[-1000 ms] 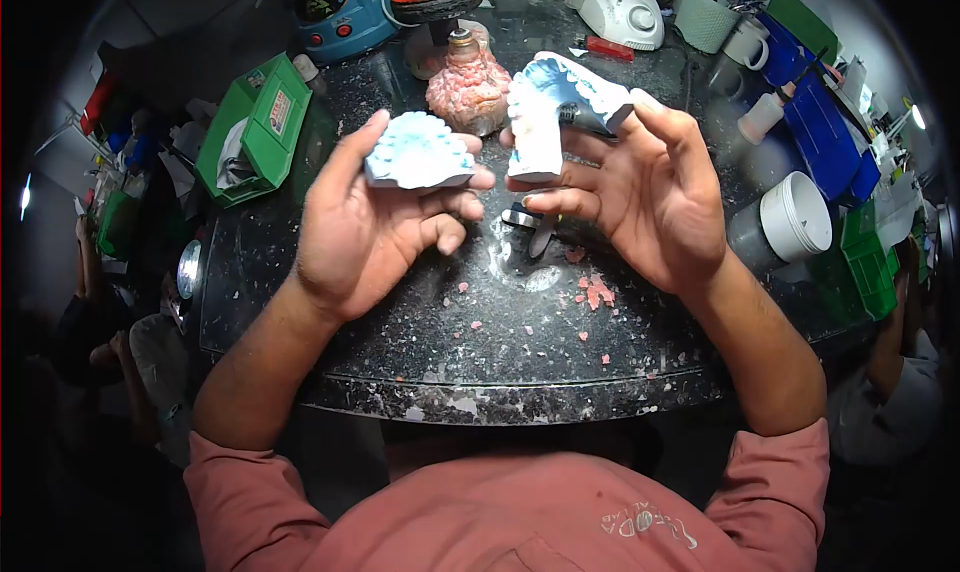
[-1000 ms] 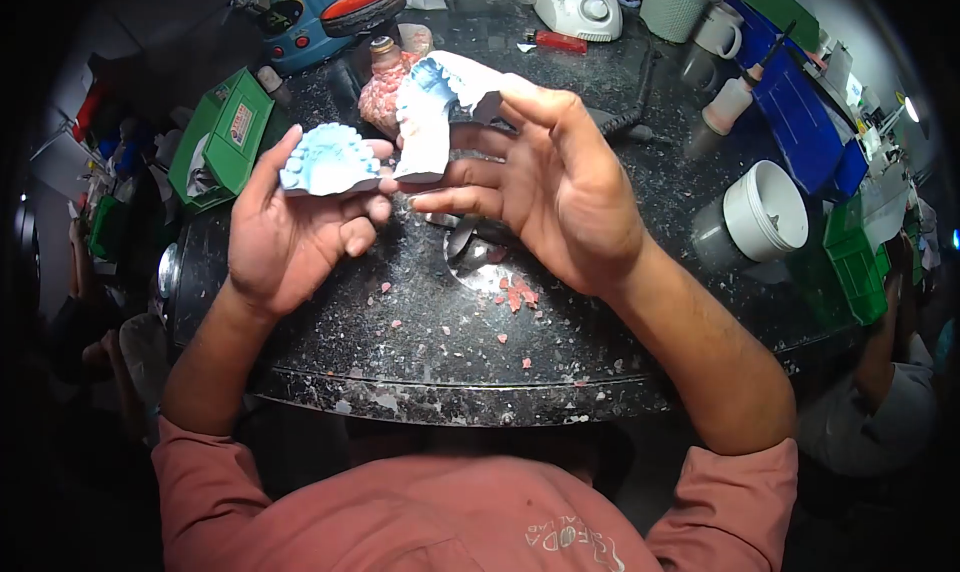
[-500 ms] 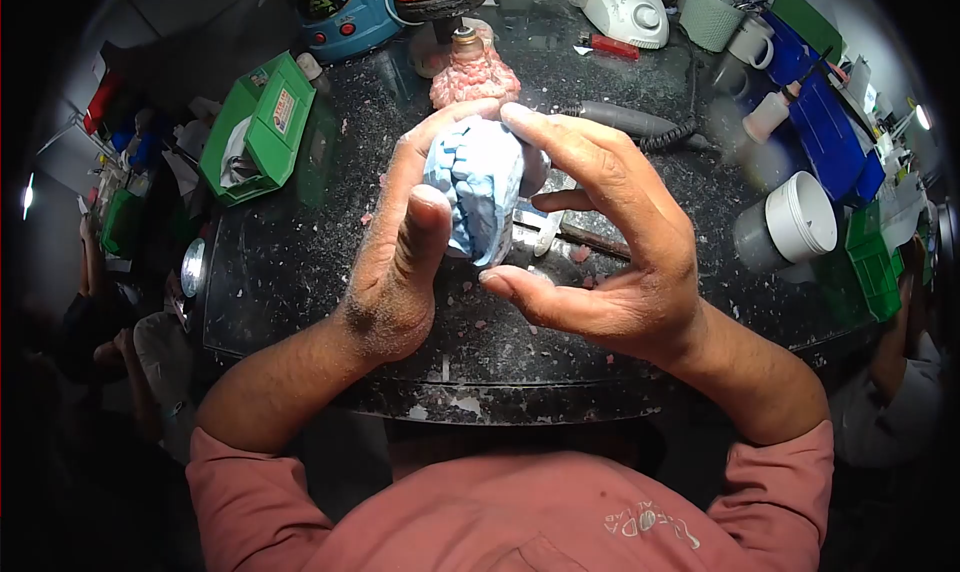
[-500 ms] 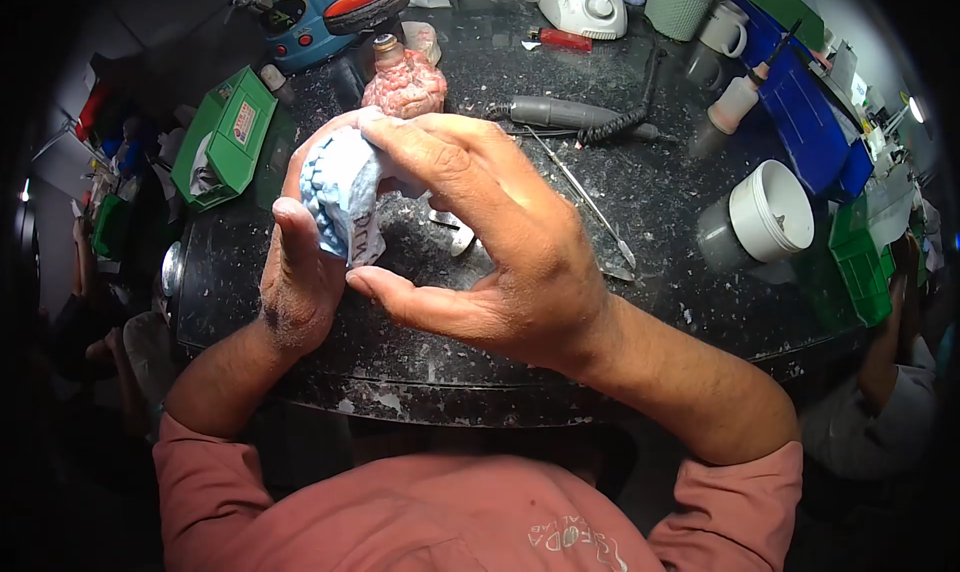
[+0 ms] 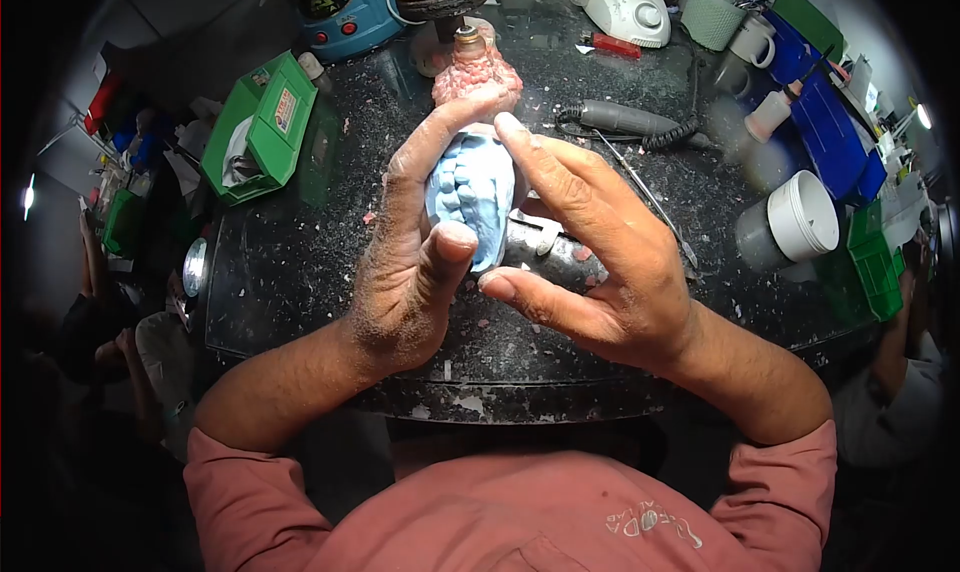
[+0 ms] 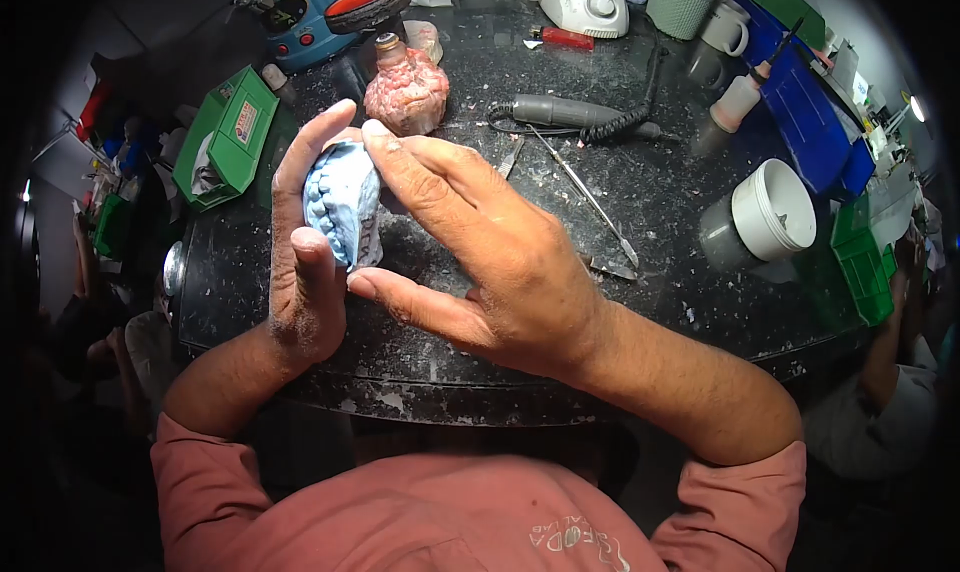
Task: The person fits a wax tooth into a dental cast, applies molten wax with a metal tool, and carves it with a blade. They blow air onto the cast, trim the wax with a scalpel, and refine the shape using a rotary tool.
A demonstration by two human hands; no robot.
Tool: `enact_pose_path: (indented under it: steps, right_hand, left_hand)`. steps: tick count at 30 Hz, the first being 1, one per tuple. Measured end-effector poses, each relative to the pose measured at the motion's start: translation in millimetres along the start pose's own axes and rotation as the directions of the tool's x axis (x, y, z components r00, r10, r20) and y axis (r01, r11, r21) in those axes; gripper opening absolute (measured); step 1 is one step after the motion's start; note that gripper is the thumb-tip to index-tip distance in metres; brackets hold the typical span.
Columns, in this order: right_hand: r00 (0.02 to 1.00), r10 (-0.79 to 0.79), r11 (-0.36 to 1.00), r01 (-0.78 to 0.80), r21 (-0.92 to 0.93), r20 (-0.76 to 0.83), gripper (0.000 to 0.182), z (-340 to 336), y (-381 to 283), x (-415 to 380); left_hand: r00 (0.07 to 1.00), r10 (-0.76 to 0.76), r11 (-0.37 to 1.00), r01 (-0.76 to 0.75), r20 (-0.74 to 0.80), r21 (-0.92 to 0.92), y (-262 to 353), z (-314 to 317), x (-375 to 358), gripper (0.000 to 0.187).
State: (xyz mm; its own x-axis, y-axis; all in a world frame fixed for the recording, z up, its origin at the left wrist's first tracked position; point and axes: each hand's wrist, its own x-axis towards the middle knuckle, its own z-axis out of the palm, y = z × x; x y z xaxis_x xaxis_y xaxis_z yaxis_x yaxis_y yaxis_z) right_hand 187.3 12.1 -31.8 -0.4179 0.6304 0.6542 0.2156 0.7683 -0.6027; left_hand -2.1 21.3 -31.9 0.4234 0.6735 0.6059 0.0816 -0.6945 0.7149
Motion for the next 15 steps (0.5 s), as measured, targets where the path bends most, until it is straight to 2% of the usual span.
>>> enact_pose_path:
  steps: [3,5,7,8,10,11,13,15]
  right_hand:
    - [0.996,-0.086,0.993,0.086,-0.080,0.004,0.076,-4.3,-2.5,2.9]
    - [0.989,-0.144,0.961,0.148,-0.235,0.035,0.074,-3.2,-7.0,4.3]
    - [0.980,-0.199,0.927,0.196,-0.320,0.025,0.073,1.4,-7.9,5.3]
    - [0.979,-0.201,0.921,0.200,-0.334,0.030,0.074,0.8,-8.9,5.0]
    - [0.978,-0.207,0.909,0.208,-0.363,0.042,0.076,-0.4,-10.9,4.5]
    - [0.976,-0.212,0.906,0.212,-0.365,0.042,0.076,1.3,-8.7,3.2]
    - [0.976,-0.215,0.906,0.216,-0.365,0.045,0.076,4.5,-2.8,1.2]
    - [0.963,-0.265,0.892,0.267,-0.363,0.057,0.078,3.7,6.2,4.2]
  left_hand:
    - [0.990,-0.132,0.961,0.116,-0.047,-0.250,2.2,9.0,2.8,0.091]
    - [0.982,-0.172,0.952,0.147,-0.073,-0.269,6.4,17.7,2.2,0.095]
    - [0.978,-0.208,0.961,0.200,-0.022,-0.191,5.6,6.9,1.4,0.101]
    - [0.980,-0.195,0.883,0.194,0.042,-0.427,9.4,5.2,-0.2,0.086]
    - [0.961,-0.274,0.813,0.250,0.033,-0.526,10.2,4.3,-1.0,0.077]
    - [0.961,-0.275,0.812,0.251,0.034,-0.527,9.9,1.2,-0.5,0.077]
    - [0.928,-0.367,0.827,0.355,0.059,-0.435,9.3,-7.3,0.9,0.063]
    - [0.924,-0.381,0.794,0.350,0.041,-0.496,11.4,-11.3,2.9,0.060]
